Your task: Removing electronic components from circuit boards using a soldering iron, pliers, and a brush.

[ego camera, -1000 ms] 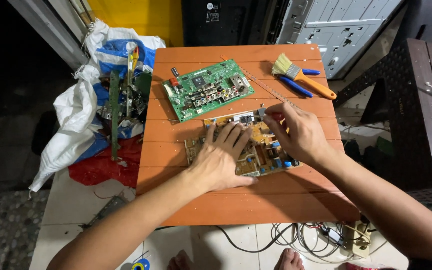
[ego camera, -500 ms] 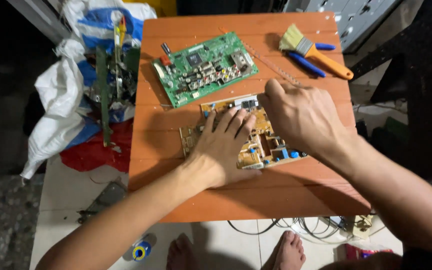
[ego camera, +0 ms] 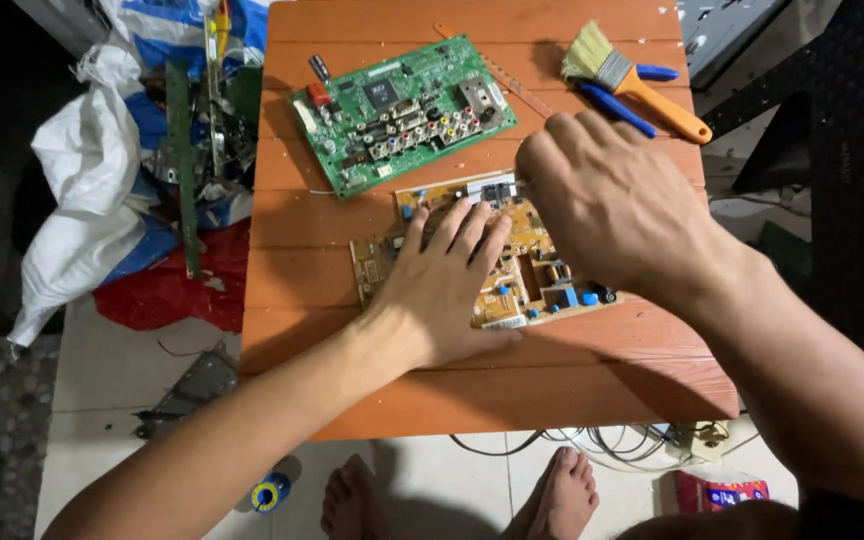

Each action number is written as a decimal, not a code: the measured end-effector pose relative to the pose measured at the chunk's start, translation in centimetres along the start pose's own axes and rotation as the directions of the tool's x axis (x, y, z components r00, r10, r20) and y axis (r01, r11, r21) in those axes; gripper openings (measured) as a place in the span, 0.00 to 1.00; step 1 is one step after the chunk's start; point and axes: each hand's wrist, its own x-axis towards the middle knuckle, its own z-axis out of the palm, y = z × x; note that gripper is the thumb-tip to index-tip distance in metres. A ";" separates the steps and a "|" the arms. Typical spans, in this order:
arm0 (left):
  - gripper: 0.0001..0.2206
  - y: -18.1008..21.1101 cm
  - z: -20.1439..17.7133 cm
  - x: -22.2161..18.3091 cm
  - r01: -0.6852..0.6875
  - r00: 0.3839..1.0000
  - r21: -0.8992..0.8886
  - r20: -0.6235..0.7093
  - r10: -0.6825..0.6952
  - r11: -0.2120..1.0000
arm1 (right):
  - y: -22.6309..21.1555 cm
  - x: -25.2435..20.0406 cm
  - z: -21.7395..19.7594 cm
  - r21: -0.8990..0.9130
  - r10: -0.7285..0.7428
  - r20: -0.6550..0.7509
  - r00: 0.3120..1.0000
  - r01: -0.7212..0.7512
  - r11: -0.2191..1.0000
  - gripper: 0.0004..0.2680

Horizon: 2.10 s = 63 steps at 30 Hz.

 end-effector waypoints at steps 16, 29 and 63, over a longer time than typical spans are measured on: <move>0.53 0.0 -0.4 -0.2 -0.021 0.998 0.019 -0.054 0.022 1.000 | -0.1 -0.1 0.3 -0.033 0.068 -0.151 0.986 -0.074 0.997 0.05; 0.53 0.0 -0.7 -0.1 -0.037 0.997 0.006 -0.074 0.038 0.999 | -0.4 -0.5 0.3 -0.002 0.105 -0.142 0.984 -0.106 0.994 0.04; 0.10 -1.1 -0.9 9.5 0.118 0.988 0.119 -0.118 -0.104 0.986 | 2.9 -5.9 2.3 -0.014 0.139 -0.334 0.932 -0.152 0.988 0.05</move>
